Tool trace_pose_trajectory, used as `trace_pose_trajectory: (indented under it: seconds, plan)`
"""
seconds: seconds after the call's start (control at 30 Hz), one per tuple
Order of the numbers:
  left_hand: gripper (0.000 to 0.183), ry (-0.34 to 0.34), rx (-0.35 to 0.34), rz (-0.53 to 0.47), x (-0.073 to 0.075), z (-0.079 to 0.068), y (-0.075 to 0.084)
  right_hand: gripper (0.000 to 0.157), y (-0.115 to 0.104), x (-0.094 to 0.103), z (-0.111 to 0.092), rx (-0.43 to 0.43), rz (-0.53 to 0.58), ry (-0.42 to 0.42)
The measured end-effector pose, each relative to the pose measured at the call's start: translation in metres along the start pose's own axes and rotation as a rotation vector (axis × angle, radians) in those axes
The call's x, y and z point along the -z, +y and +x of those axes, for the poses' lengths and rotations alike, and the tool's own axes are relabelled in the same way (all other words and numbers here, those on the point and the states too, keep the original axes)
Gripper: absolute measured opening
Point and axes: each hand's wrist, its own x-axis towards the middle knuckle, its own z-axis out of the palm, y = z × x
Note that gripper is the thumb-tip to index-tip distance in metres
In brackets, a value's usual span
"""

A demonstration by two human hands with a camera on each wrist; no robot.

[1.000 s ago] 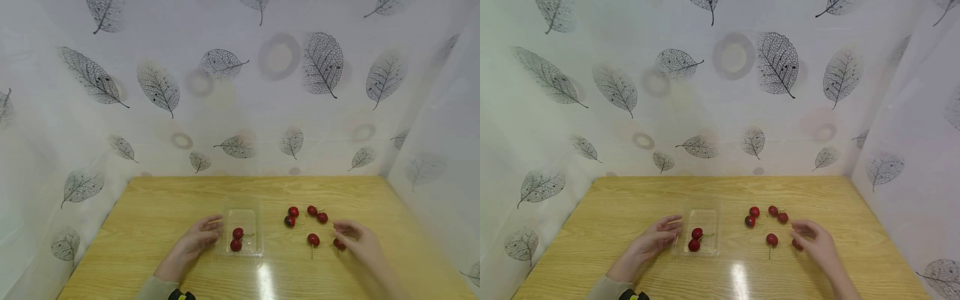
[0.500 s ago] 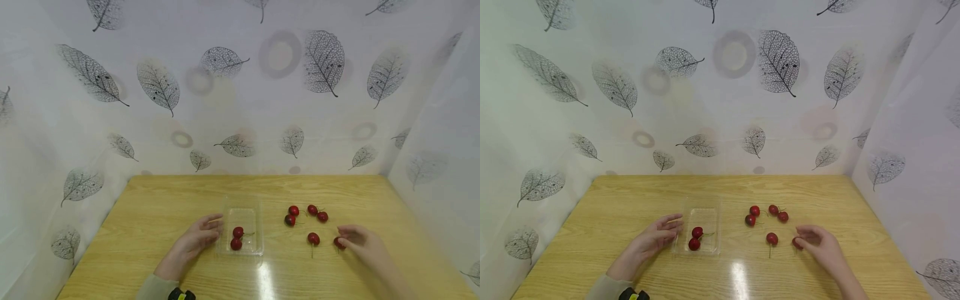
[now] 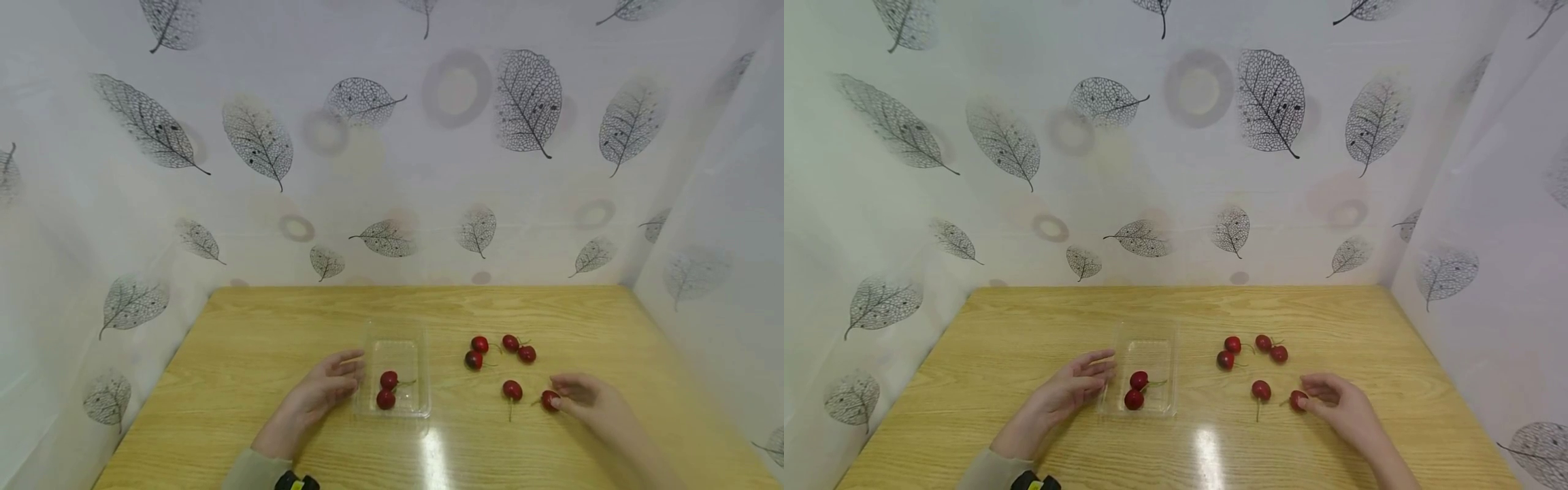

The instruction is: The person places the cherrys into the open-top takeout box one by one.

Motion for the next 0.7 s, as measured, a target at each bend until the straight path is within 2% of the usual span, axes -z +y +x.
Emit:
trace_pose_trajectory:
  seconds: [0.13,0.5,0.7]
  plan:
    - [0.072,0.006,0.003,0.001,-0.0007,-0.0006,0.0005,0.038,-0.0017,0.0,0.0007,-0.012,-0.026,-0.022]
    - [0.071,0.009,0.008,0.001,-0.0014,-0.0004,0.0009,0.027,-0.0005,-0.0028,0.0013,0.05,-0.024,-0.042]
    - [0.071,0.007,0.006,-0.006,-0.0012,0.0001,0.0009,0.027,-0.0011,-0.0037,0.0013,0.023,-0.02,-0.038]
